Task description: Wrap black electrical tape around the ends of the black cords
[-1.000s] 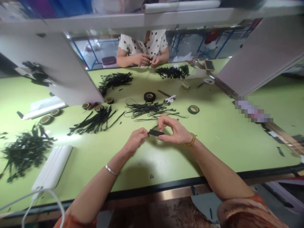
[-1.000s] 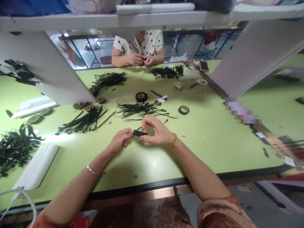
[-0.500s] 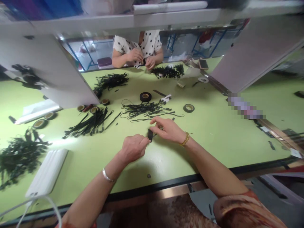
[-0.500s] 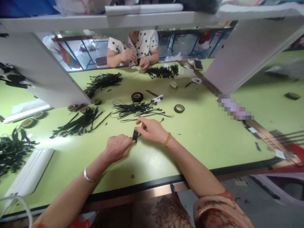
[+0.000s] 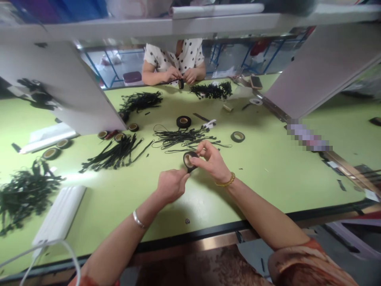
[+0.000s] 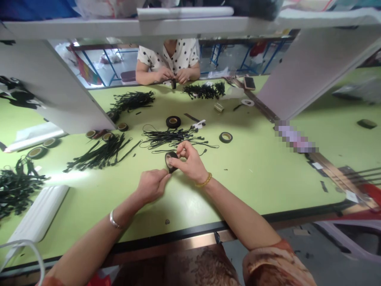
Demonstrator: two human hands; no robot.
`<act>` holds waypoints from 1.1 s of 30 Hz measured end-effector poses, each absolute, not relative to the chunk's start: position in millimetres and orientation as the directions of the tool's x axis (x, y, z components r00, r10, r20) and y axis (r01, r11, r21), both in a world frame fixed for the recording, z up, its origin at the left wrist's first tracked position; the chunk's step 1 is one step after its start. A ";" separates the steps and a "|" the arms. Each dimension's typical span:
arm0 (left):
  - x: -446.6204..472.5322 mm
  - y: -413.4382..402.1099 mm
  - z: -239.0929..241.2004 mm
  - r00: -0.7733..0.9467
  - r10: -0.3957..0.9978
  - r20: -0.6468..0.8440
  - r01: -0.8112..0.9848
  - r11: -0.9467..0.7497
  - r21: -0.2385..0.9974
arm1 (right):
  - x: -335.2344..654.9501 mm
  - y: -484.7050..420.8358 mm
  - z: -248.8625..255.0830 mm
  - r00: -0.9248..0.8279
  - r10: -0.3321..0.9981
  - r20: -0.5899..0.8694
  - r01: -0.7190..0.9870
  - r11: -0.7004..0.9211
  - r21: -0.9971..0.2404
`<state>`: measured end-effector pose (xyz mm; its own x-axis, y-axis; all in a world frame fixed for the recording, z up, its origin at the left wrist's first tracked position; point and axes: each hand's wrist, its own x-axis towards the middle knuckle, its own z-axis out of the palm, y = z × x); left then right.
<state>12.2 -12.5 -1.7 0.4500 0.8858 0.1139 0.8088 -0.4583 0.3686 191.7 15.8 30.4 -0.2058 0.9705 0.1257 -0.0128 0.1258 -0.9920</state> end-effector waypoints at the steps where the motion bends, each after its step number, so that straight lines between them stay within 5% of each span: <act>1: 11.6 -10.4 -1.2 0.402 0.912 0.078 0.800 -0.392 0.454 | 193.7 15.9 31.6 -0.228 0.960 0.162 -0.012 0.163 -0.987; 6: 9.3 -0.9 -2.3 0.255 0.957 -0.141 0.347 0.045 0.937 | 200.1 17.1 34.5 -0.313 0.887 0.339 0.055 0.373 -0.926; 10: 8.2 1.7 -0.7 0.233 0.914 -0.331 -0.052 0.351 0.935 | 203.0 20.2 32.6 -0.422 0.812 0.403 0.149 0.500 -0.853; 13: 5.0 2.8 2.8 0.229 0.941 -0.250 -0.028 0.263 0.964 | 204.2 22.1 33.1 -0.499 0.731 0.465 0.253 0.636 -0.729; 16: 1.3 3.4 5.1 0.245 0.967 -0.068 0.187 0.021 0.982 | 204.3 22.4 36.2 -0.364 0.725 0.584 0.393 0.688 -0.610; 19: -0.6 2.6 4.3 0.292 0.955 0.050 0.331 -0.150 0.932 | 204.2 21.8 38.0 -0.339 0.736 0.586 0.525 0.665 -0.531; 22: -1.6 1.9 1.7 0.336 0.932 0.138 0.485 -0.297 0.822 | 204.1 21.9 36.0 -0.498 0.770 0.399 0.566 0.637 -0.524; 26: -4.4 4.5 -0.9 0.417 0.857 0.304 0.711 -0.516 0.478 | 201.4 22.3 31.0 -0.560 0.792 0.243 0.561 0.578 -0.593; 29: -6.1 6.1 -3.4 0.445 0.816 0.369 0.780 -0.556 0.287 | 196.5 20.3 28.6 -0.547 0.806 0.228 0.544 0.549 -0.635; 33: -5.4 3.4 -9.5 0.442 0.809 0.388 0.790 -0.556 0.257 | 192.1 18.6 27.7 -0.524 0.835 0.166 0.501 0.460 -0.733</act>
